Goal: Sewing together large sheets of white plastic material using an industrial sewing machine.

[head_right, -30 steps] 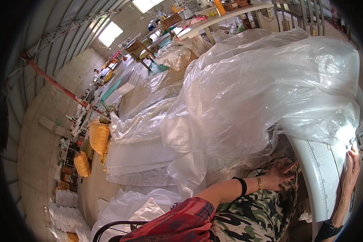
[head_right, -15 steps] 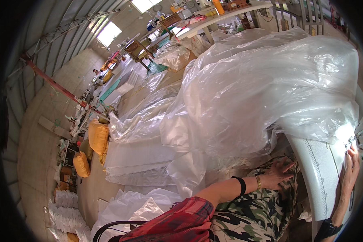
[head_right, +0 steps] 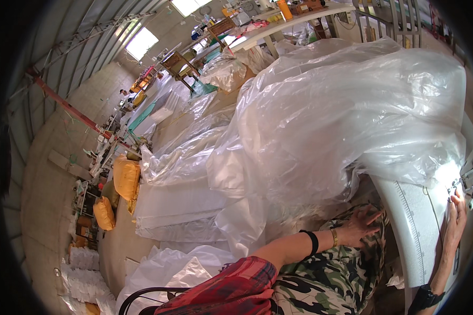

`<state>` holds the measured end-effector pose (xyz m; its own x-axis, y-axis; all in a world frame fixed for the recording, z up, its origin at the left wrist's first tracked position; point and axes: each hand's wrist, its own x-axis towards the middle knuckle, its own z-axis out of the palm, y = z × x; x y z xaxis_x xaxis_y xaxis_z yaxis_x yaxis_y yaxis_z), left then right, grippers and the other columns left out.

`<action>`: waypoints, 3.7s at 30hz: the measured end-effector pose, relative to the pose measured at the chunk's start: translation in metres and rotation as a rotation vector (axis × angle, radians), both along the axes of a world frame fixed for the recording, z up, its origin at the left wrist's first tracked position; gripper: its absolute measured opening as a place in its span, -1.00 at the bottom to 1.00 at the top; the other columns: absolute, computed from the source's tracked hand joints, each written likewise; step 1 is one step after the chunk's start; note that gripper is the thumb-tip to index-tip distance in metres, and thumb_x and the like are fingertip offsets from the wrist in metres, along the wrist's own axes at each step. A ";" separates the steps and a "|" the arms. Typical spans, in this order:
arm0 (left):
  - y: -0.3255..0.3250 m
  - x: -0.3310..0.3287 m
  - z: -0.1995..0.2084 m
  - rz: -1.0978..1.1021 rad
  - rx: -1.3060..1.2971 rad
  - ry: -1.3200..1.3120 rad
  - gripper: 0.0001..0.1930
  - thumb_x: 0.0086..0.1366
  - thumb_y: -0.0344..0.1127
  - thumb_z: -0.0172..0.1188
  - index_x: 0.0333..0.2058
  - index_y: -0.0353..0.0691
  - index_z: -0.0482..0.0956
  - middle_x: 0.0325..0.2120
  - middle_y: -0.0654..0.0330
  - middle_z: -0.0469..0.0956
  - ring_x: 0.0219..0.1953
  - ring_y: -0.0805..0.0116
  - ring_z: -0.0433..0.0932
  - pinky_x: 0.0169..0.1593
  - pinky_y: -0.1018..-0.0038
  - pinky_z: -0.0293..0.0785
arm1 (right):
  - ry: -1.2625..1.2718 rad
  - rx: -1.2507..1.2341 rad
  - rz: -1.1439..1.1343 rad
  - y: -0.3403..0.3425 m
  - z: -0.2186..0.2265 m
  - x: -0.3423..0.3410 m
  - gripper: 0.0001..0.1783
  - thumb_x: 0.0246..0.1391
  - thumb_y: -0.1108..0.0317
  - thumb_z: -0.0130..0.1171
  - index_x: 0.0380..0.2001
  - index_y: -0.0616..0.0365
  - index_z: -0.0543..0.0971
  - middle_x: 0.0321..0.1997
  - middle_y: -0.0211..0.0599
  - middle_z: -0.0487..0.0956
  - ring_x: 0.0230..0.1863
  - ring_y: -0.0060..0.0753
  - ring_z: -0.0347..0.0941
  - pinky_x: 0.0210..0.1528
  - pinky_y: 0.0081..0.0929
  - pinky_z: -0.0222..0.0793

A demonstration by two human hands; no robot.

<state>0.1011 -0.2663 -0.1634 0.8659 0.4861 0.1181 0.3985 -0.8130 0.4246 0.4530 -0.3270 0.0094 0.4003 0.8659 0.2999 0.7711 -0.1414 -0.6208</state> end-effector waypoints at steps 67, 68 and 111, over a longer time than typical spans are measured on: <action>0.001 -0.002 0.010 -0.024 -0.047 0.067 -0.07 -0.21 0.06 0.48 0.25 0.16 0.37 0.43 -0.01 -0.28 0.43 -0.26 -0.30 0.32 -0.21 -0.13 | 0.036 0.070 -0.021 0.004 -0.001 -0.011 -0.76 0.28 0.38 -0.03 -0.11 0.29 0.51 0.26 -0.06 0.39 0.28 -0.17 0.28 0.34 -0.31 0.11; 0.002 -0.003 0.009 -0.021 -0.056 0.055 -0.06 -0.22 0.06 0.48 0.25 0.15 0.38 0.43 -0.02 -0.27 0.43 -0.26 -0.30 0.32 -0.21 -0.13 | 0.068 0.074 0.019 0.004 0.002 -0.012 -0.76 0.28 0.38 -0.03 -0.11 0.30 0.51 0.26 -0.05 0.39 0.28 -0.17 0.28 0.34 -0.31 0.11; 0.001 -0.001 0.010 -0.015 -0.030 0.087 -0.07 -0.23 0.08 0.48 0.23 0.13 0.39 0.44 0.03 -0.27 0.43 -0.27 -0.32 0.30 -0.24 -0.09 | 0.069 0.082 -0.030 -0.001 0.009 -0.023 -0.71 0.31 0.26 -0.01 -0.05 0.24 0.49 0.06 -0.18 0.47 0.10 -0.31 0.37 0.24 -0.43 0.16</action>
